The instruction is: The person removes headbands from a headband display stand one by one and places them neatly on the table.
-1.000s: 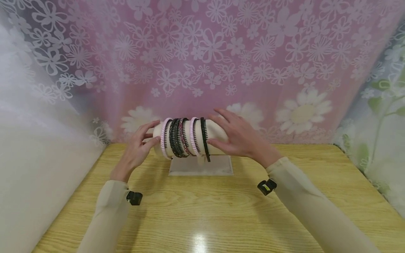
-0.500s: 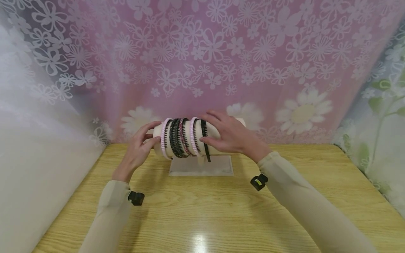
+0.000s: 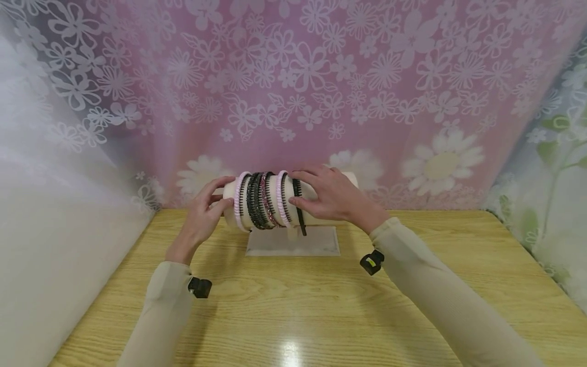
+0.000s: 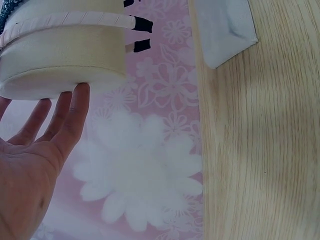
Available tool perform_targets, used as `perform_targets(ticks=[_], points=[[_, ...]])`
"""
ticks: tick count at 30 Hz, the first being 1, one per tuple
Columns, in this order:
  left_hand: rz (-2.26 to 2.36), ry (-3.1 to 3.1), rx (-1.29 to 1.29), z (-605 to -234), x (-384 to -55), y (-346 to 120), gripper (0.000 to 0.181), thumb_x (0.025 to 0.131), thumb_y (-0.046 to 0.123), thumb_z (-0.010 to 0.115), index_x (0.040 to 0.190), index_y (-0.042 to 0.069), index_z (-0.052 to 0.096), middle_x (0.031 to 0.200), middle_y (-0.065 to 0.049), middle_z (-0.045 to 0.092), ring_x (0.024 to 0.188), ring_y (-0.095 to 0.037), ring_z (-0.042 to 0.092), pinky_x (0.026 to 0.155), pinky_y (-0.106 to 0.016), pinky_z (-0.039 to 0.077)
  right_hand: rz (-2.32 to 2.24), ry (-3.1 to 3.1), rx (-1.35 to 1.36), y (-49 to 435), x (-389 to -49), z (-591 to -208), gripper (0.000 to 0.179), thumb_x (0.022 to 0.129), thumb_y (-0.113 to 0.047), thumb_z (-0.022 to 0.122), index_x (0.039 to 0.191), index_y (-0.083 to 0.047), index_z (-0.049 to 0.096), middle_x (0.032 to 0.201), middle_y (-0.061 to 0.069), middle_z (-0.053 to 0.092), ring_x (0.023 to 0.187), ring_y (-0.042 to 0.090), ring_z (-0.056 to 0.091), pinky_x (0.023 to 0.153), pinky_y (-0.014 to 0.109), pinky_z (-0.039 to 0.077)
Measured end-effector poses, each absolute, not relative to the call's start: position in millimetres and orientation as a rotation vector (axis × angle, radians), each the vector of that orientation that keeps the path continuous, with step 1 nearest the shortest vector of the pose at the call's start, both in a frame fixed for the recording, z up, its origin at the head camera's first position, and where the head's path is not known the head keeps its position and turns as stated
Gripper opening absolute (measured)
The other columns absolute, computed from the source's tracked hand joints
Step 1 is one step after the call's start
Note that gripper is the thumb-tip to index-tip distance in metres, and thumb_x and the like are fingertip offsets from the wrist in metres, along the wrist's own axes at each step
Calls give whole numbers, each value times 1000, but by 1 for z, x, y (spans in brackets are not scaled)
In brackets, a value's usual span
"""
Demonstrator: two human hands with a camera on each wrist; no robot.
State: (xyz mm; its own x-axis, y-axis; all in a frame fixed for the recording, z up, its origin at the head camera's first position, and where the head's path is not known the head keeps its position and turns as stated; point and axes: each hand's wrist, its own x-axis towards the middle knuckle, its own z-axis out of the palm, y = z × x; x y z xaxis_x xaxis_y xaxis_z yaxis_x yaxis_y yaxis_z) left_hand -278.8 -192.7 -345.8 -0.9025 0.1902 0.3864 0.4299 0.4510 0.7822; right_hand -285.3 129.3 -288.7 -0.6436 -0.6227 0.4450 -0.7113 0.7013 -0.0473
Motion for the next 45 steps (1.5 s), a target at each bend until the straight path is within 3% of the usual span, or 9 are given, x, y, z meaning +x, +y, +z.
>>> perform_targets(ticks=[7, 17, 27, 45], points=[[-1433, -2455, -535, -345, -279, -191, 44, 104, 32, 55, 147, 34, 52, 151, -5, 49, 130, -34, 60, 85, -47, 56, 301, -2541, 1016, 130, -284, -288, 59, 96, -49, 64, 143, -13, 60, 146, 13, 60, 134, 34, 56, 107, 59, 45], [-1445, -2453, -512, -345, -278, -190, 44, 103, 31, 55, 147, 36, 52, 150, -3, 50, 130, -33, 61, 86, -53, 55, 331, -2541, 1045, 134, -282, -286, 57, 96, -45, 65, 142, -12, 60, 145, 12, 61, 133, 35, 57, 109, 56, 45], [-1438, -2453, -509, -345, -278, -190, 44, 103, 31, 54, 147, 36, 52, 150, -2, 51, 129, -32, 61, 85, -45, 55, 346, -2546, 1046, 139, -281, -285, 57, 96, -44, 66, 142, -11, 59, 146, 13, 60, 133, 36, 57, 107, 57, 47], [-1440, -2447, -518, -346, -277, -190, 43, 104, 31, 54, 147, 35, 52, 149, -3, 51, 128, -31, 62, 84, -44, 56, 357, -2549, 1035, 149, -279, -286, 55, 96, -42, 66, 141, -11, 59, 146, 14, 60, 133, 36, 58, 109, 57, 46]])
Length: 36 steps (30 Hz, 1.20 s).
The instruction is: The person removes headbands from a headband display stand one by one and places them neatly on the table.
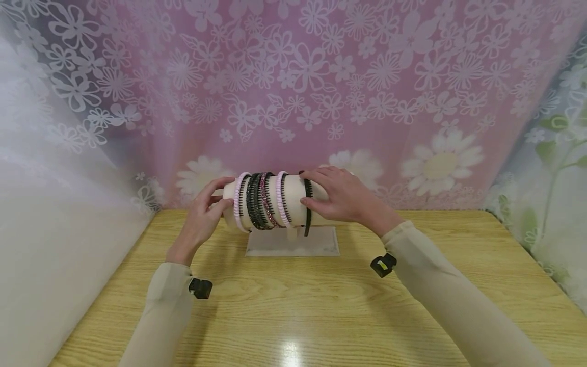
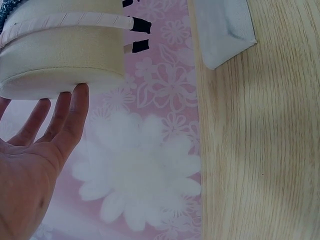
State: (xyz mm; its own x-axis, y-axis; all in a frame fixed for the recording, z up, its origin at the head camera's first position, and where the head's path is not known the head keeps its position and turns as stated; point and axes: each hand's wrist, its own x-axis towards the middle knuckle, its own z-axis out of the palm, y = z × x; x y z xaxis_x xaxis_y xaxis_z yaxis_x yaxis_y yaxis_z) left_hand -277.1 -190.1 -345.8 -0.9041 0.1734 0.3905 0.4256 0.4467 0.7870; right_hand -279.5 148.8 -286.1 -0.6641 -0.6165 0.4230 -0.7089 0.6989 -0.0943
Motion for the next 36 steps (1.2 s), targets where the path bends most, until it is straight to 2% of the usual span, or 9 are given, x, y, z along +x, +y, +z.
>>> perform_targets(ticks=[8, 36], points=[[-1464, -2447, -520, -346, -277, -191, 43, 104, 30, 54, 147, 34, 52, 149, -4, 50, 128, -32, 61, 84, -44, 56, 378, -2542, 1025, 153, -277, -287, 54, 95, -41, 69, 139, -12, 59, 137, 15, 65, 124, 36, 63, 106, 56, 48], [-1451, -2451, -509, -346, -277, -190, 42, 105, 33, 54, 147, 35, 52, 149, -3, 50, 129, -32, 61, 86, -45, 56, 400, -2522, 998, 172, -272, -288, 52, 94, -37, 71, 137, -10, 61, 137, 17, 65, 126, 38, 62, 107, 56, 47]])
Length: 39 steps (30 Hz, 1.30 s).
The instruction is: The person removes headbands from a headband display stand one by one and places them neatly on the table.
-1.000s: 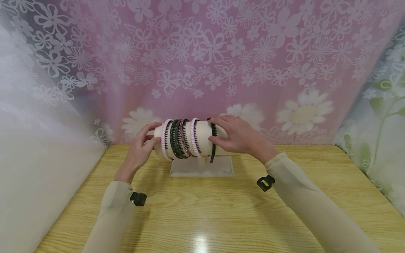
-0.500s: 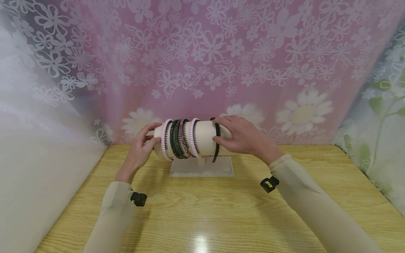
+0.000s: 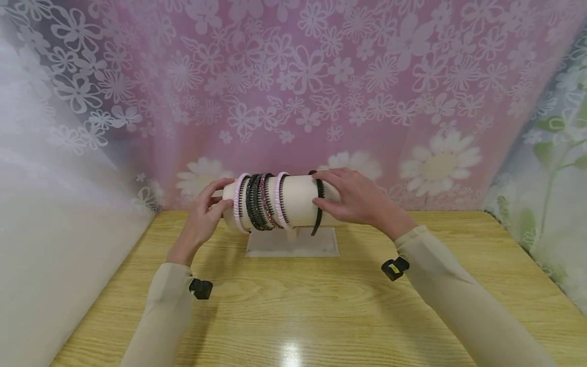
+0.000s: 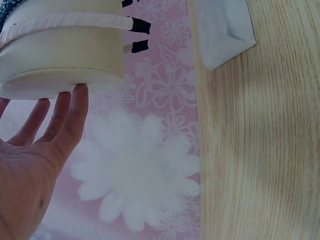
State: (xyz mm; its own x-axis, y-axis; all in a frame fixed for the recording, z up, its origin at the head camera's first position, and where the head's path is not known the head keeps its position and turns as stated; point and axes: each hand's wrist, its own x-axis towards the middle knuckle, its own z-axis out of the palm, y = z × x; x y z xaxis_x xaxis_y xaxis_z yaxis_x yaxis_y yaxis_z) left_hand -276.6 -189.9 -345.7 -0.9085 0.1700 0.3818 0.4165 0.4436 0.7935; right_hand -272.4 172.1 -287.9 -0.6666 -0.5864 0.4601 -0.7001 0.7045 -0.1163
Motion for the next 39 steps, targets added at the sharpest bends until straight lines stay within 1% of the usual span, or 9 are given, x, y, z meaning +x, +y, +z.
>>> perform_targets(ticks=[10, 24, 31, 36, 39], points=[[-1467, -2447, -518, -345, -277, -190, 43, 105, 33, 53, 148, 35, 51, 152, -2, 49, 129, -31, 61, 85, -43, 55, 402, -2534, 984, 176, -271, -286, 53, 94, -36, 72, 138, -8, 61, 137, 17, 65, 126, 38, 62, 108, 56, 47], [-1460, -2460, -511, -344, -277, -189, 42, 105, 34, 54, 147, 36, 52, 151, -1, 50, 129, -31, 61, 88, -47, 56, 420, -2520, 982, 187, -271, -288, 52, 94, -33, 73, 137, -5, 61, 135, 19, 66, 129, 39, 60, 111, 56, 44], [-1486, -2456, -508, -346, -278, -190, 42, 105, 31, 54, 147, 36, 52, 151, -1, 49, 128, -30, 61, 87, -43, 56, 419, -2559, 933, 193, -268, -288, 53, 95, -36, 71, 139, -9, 60, 137, 18, 64, 131, 39, 58, 109, 58, 45], [-1524, -2453, -498, -346, -279, -190, 43, 104, 29, 54, 147, 34, 52, 151, -2, 48, 129, -30, 60, 88, -41, 56, 436, -2585, 905, 197, -267, -288, 54, 95, -38, 72, 140, -11, 59, 140, 17, 63, 133, 39, 56, 109, 59, 45], [-1524, -2453, -496, -346, -279, -189, 43, 104, 29, 54, 147, 34, 52, 151, -2, 48, 129, -30, 60, 87, -41, 56, 499, -2563, 940, 200, -268, -289, 53, 94, -33, 74, 140, -9, 60, 139, 16, 64, 133, 38, 56, 110, 58, 44]])
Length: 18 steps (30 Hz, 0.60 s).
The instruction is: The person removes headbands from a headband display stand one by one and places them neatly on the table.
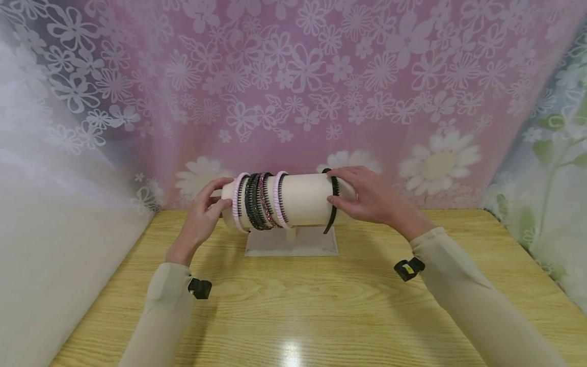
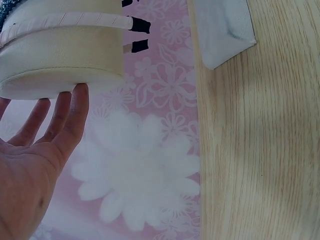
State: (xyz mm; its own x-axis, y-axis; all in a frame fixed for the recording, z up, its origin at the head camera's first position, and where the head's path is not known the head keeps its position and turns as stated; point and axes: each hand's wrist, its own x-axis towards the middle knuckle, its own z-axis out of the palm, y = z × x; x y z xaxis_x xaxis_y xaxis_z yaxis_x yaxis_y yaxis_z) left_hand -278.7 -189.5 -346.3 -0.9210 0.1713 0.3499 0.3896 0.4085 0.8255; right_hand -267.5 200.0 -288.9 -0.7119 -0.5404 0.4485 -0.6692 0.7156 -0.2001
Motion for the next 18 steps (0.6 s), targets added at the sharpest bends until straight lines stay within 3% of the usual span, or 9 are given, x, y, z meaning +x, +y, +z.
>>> perform_targets(ticks=[4, 10, 18], points=[[-1516, -2456, -491, -346, -278, -190, 43, 104, 30, 54, 147, 34, 52, 151, -2, 48, 129, -30, 61, 87, -41, 56, 655, -2548, 957, 204, -270, -291, 52, 93, -27, 75, 138, -7, 60, 140, 15, 63, 135, 37, 55, 112, 57, 42], [-1512, -2451, -501, -347, -278, -189, 43, 104, 30, 54, 147, 34, 52, 150, -2, 49, 129, -30, 61, 87, -41, 56, 929, -2689, 758, 209, -271, -291, 53, 95, -31, 73, 142, -16, 57, 149, 11, 56, 145, 35, 43, 114, 62, 36], [-1504, -2444, -510, -347, -277, -189, 43, 104, 30, 53, 147, 34, 52, 150, -3, 48, 128, -31, 61, 86, -41, 56, 1124, -2698, 677, 215, -274, -294, 53, 95, -30, 73, 144, -17, 56, 150, 10, 54, 147, 33, 41, 113, 60, 39]])
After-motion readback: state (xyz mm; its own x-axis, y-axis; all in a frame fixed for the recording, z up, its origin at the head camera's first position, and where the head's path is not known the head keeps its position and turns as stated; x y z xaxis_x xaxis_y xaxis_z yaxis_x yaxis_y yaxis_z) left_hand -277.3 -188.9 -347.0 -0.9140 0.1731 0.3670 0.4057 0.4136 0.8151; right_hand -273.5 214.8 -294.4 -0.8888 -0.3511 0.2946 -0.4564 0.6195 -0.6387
